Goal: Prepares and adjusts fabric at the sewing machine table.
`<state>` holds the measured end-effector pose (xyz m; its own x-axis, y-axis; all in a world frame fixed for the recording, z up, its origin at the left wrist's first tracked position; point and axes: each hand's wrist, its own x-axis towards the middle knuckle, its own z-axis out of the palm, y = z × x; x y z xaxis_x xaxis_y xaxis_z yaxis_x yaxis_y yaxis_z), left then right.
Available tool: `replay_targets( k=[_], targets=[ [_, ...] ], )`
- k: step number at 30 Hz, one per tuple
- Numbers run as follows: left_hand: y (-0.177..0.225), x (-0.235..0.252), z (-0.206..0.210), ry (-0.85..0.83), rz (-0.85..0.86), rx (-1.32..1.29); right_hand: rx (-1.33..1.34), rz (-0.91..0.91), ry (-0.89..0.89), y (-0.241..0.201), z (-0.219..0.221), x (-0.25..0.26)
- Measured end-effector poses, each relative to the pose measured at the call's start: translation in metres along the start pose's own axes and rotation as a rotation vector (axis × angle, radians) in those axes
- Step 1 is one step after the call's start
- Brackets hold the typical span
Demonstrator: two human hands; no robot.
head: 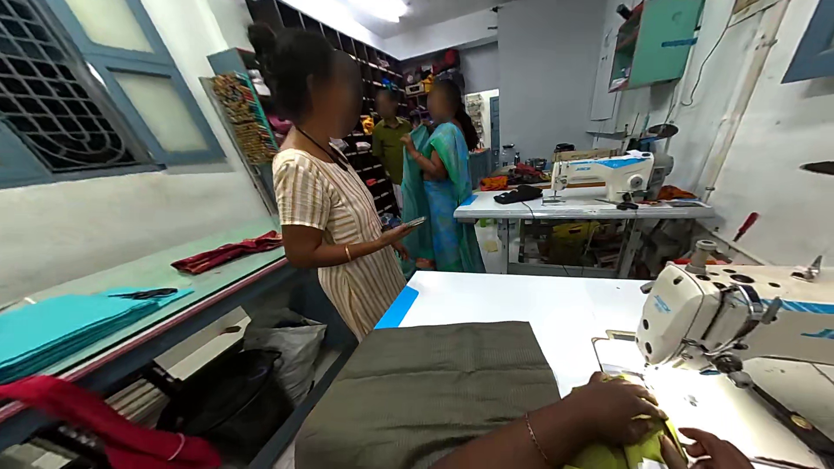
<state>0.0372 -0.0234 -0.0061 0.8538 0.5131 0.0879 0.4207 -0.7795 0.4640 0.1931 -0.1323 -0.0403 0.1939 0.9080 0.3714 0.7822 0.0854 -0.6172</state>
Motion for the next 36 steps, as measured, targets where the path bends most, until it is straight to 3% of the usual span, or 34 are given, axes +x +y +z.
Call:
replay_targets(
  k=[8, 17, 36],
  targets=[
    [-0.001, 0.0, -0.004, -0.018, -0.021, -0.007, -0.041, 0.001, 0.027, -0.005, -0.001, 0.0],
    [-0.002, 0.0, -0.005, -0.003, 0.091, -0.065, -0.065, -0.001, -0.001, -0.004, -0.001, -0.002],
    [0.007, -0.003, -0.01, -0.063, -0.011, -0.022, -0.104, -0.015, 0.002, -0.006, 0.001, -0.005]
  ],
)
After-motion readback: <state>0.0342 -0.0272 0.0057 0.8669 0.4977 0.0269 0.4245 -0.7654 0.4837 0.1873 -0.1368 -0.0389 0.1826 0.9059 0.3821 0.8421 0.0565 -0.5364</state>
